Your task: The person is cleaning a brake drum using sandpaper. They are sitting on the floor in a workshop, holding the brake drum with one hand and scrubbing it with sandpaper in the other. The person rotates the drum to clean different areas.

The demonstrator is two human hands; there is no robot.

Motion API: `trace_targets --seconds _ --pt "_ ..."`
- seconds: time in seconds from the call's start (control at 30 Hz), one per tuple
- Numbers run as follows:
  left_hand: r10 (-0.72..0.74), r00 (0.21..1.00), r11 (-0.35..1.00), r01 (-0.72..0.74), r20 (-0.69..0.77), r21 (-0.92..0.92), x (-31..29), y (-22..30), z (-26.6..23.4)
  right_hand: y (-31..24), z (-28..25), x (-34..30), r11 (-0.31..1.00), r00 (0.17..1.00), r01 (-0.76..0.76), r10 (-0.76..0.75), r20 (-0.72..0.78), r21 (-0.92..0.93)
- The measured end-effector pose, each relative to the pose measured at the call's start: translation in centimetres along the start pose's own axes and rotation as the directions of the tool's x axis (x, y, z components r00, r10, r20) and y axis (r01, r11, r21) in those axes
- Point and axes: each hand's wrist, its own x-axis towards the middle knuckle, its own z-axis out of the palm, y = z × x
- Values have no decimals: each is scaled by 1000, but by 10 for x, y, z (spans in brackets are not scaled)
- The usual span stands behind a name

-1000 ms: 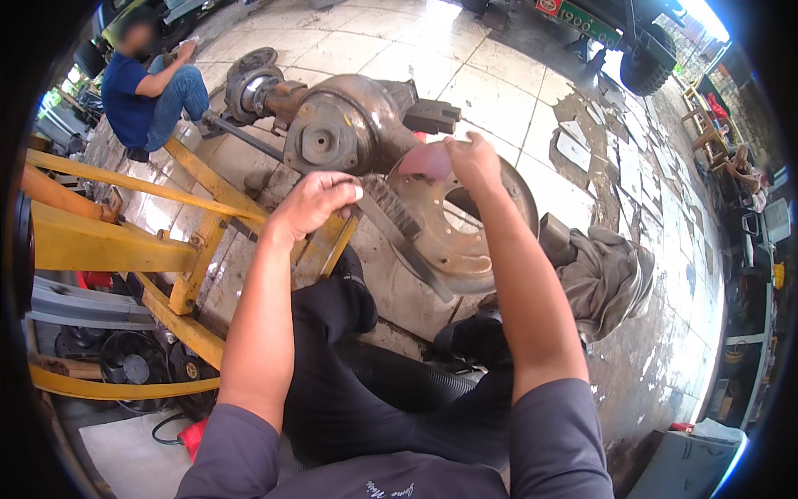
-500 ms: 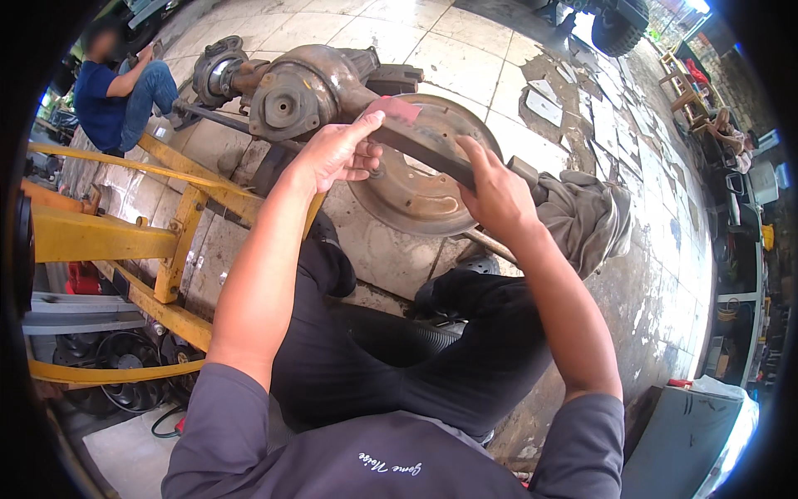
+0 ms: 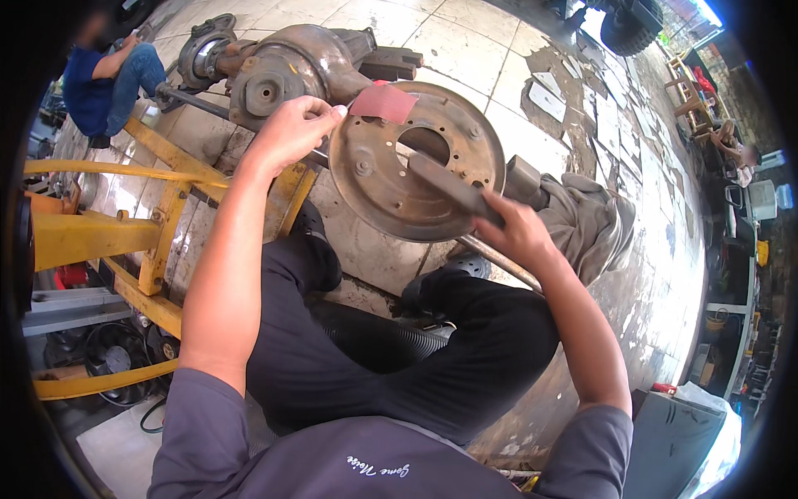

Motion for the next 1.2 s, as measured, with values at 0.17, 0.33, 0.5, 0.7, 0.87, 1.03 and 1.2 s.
trace_targets --seconds 0.17,0.33,0.5,0.7,0.87,1.03,1.2 --pt "-23 999 997 26 -41 78 -1 -20 -8 -1 -4 22 1000 997 14 -15 -81 -12" --pt "-13 999 996 17 -40 93 -9 -6 -15 23 -18 -30 992 995 101 -98 -35 81" --pt "30 997 991 -21 -68 134 -9 0 -13 -11 10 19 978 989 124 -136 -62 -169" --pt "-24 998 985 34 -57 168 -14 -3 -16 -19 -8 47 999 989 -29 34 -142 34" --pt "13 996 988 1 -88 152 -14 -4 -23 23 -1 -18 977 975 213 -213 -63 3" --pt "2 995 980 19 -102 198 -13 -12 -22 3 4 31 993 996 -67 62 -57 -102" --pt "-16 995 981 35 -98 193 -13 -8 -24 7 3 15 990 981 140 -134 -140 31"
